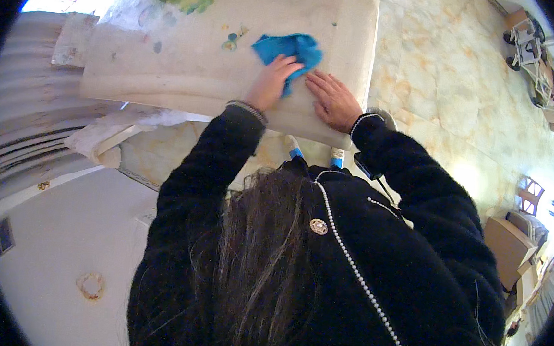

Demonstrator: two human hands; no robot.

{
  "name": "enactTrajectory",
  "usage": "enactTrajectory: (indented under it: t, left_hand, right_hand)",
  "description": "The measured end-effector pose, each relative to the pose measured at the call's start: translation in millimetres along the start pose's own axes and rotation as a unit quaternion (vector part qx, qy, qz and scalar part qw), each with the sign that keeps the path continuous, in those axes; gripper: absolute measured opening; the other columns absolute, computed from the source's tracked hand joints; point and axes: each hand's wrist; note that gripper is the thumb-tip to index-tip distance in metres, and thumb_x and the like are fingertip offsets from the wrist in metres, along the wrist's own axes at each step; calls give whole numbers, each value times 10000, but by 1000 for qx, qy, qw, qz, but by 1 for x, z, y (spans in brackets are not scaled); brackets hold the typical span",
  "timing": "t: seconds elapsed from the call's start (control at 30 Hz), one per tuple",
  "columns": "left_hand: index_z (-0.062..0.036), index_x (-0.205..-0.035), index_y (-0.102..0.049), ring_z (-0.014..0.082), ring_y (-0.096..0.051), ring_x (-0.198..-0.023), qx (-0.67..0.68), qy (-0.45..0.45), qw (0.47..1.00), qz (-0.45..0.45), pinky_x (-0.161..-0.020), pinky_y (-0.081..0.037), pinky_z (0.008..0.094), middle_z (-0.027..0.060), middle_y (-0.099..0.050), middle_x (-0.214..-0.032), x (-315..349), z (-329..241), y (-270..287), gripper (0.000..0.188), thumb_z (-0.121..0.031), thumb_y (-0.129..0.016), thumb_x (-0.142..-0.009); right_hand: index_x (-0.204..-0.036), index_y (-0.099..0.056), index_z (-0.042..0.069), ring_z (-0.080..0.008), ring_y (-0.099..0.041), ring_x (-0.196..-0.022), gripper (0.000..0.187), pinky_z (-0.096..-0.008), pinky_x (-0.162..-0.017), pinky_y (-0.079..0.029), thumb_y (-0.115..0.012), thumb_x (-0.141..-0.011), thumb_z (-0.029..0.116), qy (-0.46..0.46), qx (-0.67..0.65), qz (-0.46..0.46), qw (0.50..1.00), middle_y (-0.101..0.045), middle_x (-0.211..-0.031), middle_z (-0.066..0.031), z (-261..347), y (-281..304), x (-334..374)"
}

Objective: The person wipes the front of a white cabinet with a blue cloth, then moves to wipe a nearby table surface. The person uses a cloth to clean the surfaces in a home environment.

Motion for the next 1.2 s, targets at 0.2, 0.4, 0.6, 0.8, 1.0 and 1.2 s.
enactTrajectory:
  t: [0.2,0.4,0.6,0.8,1.0,1.2]
  left_hand:
    - [-93,-1325,-474,371,-420,-1265,-160,189,968,-49,-1075,-336,417,195,-470,-1352,102,93,94,568,102,-408,-795]
    - [-96,-1347,-437,399,-430,-1236,-234,362,897,-97,-1048,-356,451,184,-465,-1358,87,178,102,564,52,-476,-804]
    - [-98,-1309,-471,425,-445,-1167,-194,93,970,-116,-975,-400,464,147,-501,-1315,-71,147,33,572,39,-526,-757]
    - [-130,-1306,-486,431,-448,-1149,-111,-71,991,-16,-988,-361,492,163,-491,-1323,-185,13,-57,587,57,-505,-749]
    - [-139,-1326,-473,474,-363,-1269,-52,-136,981,126,-1111,-257,493,204,-425,-1390,-153,-48,-56,535,38,-414,-825]
    - [-118,-1260,-534,436,-335,-1324,9,-19,994,110,-1103,-294,456,189,-435,-1396,-44,-23,-8,491,63,-461,-810]
  right_hand:
    - [-1322,-439,-2,-309,-318,-1362,582,-439,-1135,-251,-575,-777,151,-2,-21,-2,1000,-406,-1417,-162,-4,1,4]
    - [-1357,-415,11,-304,-276,-1387,619,-437,-1145,-220,-580,-777,151,-30,-59,20,998,-357,-1459,-143,-7,2,4]
    - [-1328,-449,9,-300,-284,-1383,575,-436,-1143,-222,-578,-786,156,-26,-87,-7,996,-372,-1446,-150,-11,2,6]
    - [-1251,-503,9,-322,-355,-1327,499,-443,-1127,-251,-582,-784,163,-3,-69,-32,997,-455,-1352,-159,-12,4,6]
    - [-1140,-559,9,-331,-434,-1235,397,-453,-1099,-282,-583,-780,172,25,-15,3,1000,-536,-1215,-153,-15,4,6]
    - [-1222,-521,13,-304,-411,-1270,469,-436,-1100,-293,-566,-779,161,12,-69,-32,997,-502,-1299,-145,-10,5,8]
Point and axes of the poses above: each hand's wrist, its own x-axis away from the middle knuckle, its own y-axis out of the back of the hand, z = x × y
